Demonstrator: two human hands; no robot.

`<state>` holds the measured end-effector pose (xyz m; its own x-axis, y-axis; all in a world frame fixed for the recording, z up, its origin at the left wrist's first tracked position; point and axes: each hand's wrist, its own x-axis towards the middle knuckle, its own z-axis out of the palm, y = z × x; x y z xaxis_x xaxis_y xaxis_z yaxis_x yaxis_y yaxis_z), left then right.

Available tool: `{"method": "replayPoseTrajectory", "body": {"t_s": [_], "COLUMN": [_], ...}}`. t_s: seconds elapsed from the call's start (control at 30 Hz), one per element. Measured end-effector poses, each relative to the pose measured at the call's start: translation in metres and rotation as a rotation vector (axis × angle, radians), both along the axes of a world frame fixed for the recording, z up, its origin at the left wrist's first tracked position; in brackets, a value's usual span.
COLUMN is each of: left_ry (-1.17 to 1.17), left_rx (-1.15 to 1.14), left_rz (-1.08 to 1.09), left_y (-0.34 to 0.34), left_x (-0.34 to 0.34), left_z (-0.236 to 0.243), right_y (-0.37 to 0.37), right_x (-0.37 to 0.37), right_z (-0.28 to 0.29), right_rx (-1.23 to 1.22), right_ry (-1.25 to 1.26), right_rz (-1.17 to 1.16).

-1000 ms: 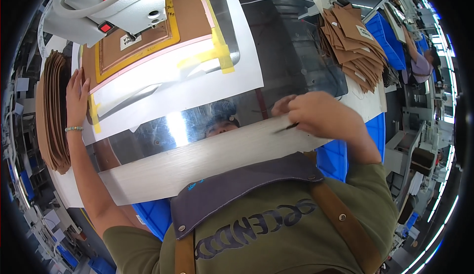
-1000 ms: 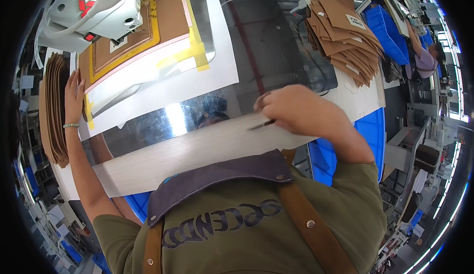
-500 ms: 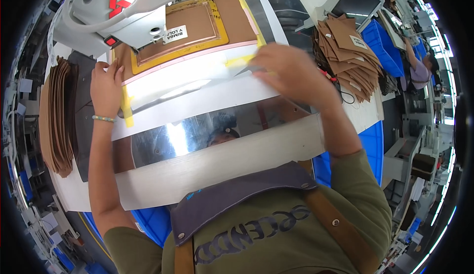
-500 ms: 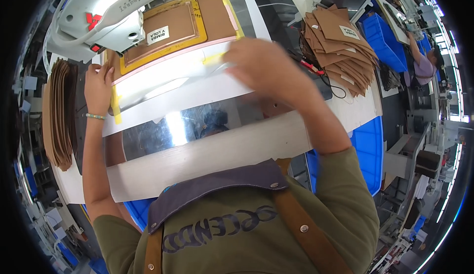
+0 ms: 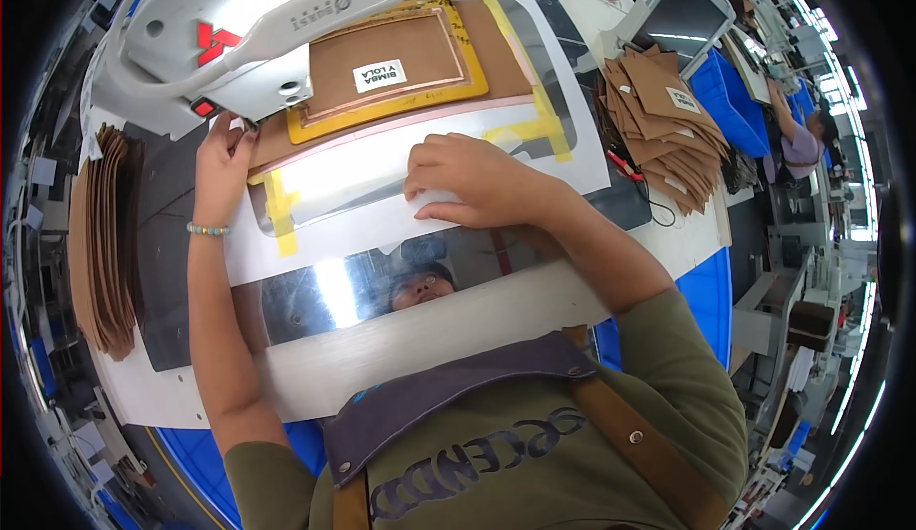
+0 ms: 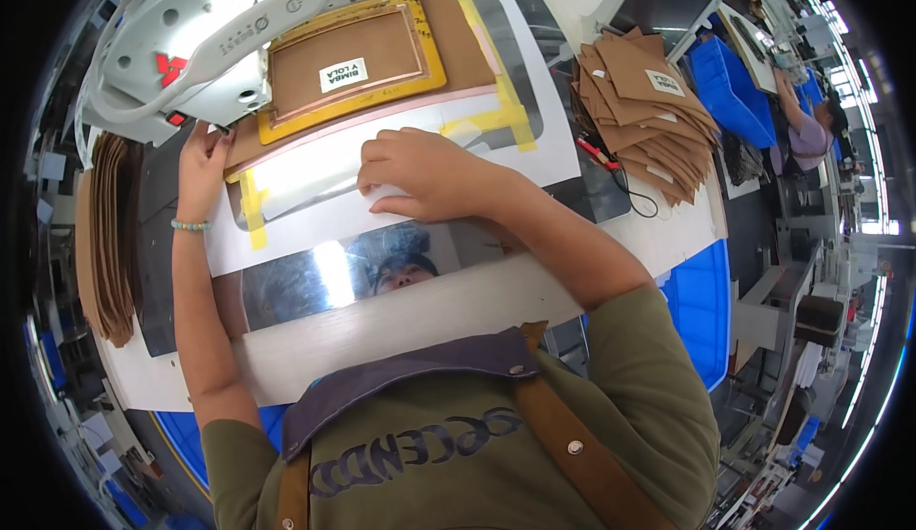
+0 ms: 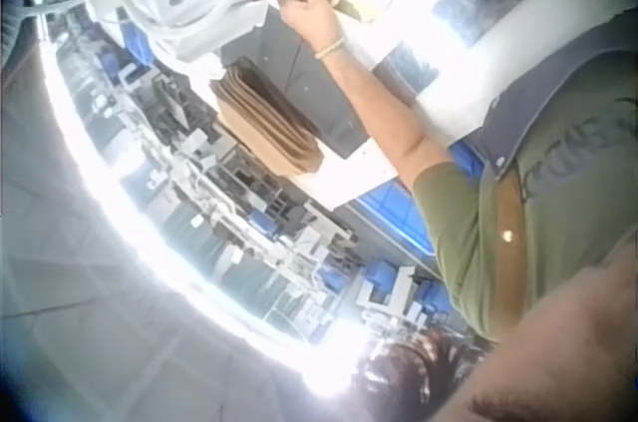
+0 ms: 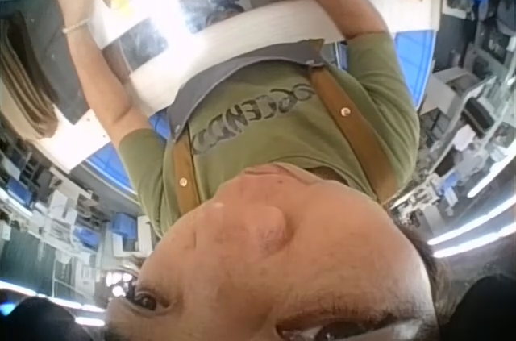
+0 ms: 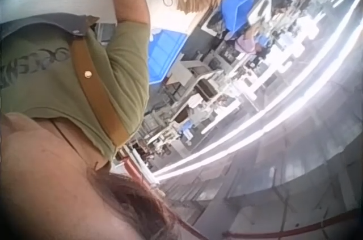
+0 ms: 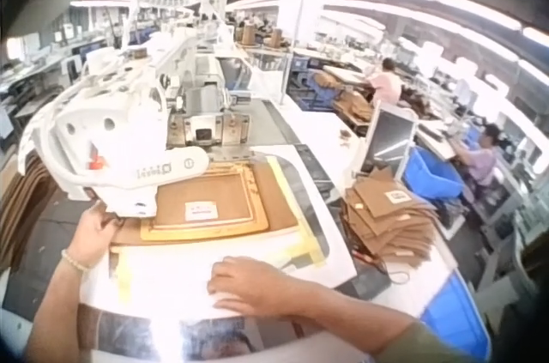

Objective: Sewing a small rectangular label onto a piece of leather material using an industrial sewing machine.

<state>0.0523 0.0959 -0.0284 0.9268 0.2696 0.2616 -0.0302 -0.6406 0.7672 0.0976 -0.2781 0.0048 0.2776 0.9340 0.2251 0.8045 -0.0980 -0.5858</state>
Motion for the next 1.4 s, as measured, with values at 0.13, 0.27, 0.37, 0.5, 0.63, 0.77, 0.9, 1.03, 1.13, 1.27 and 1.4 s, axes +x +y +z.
{"method": "replayPoseTrajectory", "body": {"t_s": [0.13,0.27,0.37,0.5,0.63,0.77,0.9,1.03,1.13,1.27,1.4], "left_ry": [0.147,0.493,0.300,0.124,-0.038,-0.408,-0.439,-0.351,-0.264,-0.071,0.235], "left_rx": [0.138,-0.148,-0.147,-0.272,0.062,0.029,0.024,-0.097,-0.201,-0.178,-0.201], "left_rz": [-0.017,-0.021,-0.016,0.285,0.398,0.399,0.603,0.998,1.197,1.266,1.393], "left_y": [0.042,0.097,0.115,0.101,0.083,0.089,0.085,0.056,0.037,0.016,-0.011], "left_x": [-0.023,-0.079,-0.102,-0.091,-0.094,-0.177,-0.327,-0.459,-0.545,-0.643,-0.720], "left_z": [0.013,0.039,0.039,0.023,0.032,0.062,0.083,0.044,-0.013,-0.093,-0.140], "right_y": [-0.002,-0.001,0.000,0.005,0.009,0.010,0.010,0.009,0.009,0.009,0.007], "right_x": [0.000,0.002,0.002,-0.003,-0.011,-0.016,-0.017,-0.017,-0.017,-0.016,-0.015], "right_z": [0.004,0.007,0.008,0.013,0.018,0.015,0.011,0.010,0.010,0.008,0.007], "right_rx": [0.001,0.000,-0.047,-0.064,-0.076,-0.051,-0.036,-0.023,-0.023,-0.031,-0.024], "right_ry": [0.009,0.052,0.080,0.048,0.101,0.162,0.156,0.144,0.138,0.162,0.120], "right_rz": [0.016,0.020,-0.002,-0.022,-0.063,-0.096,-0.099,-0.089,-0.089,-0.092,-0.086]}}
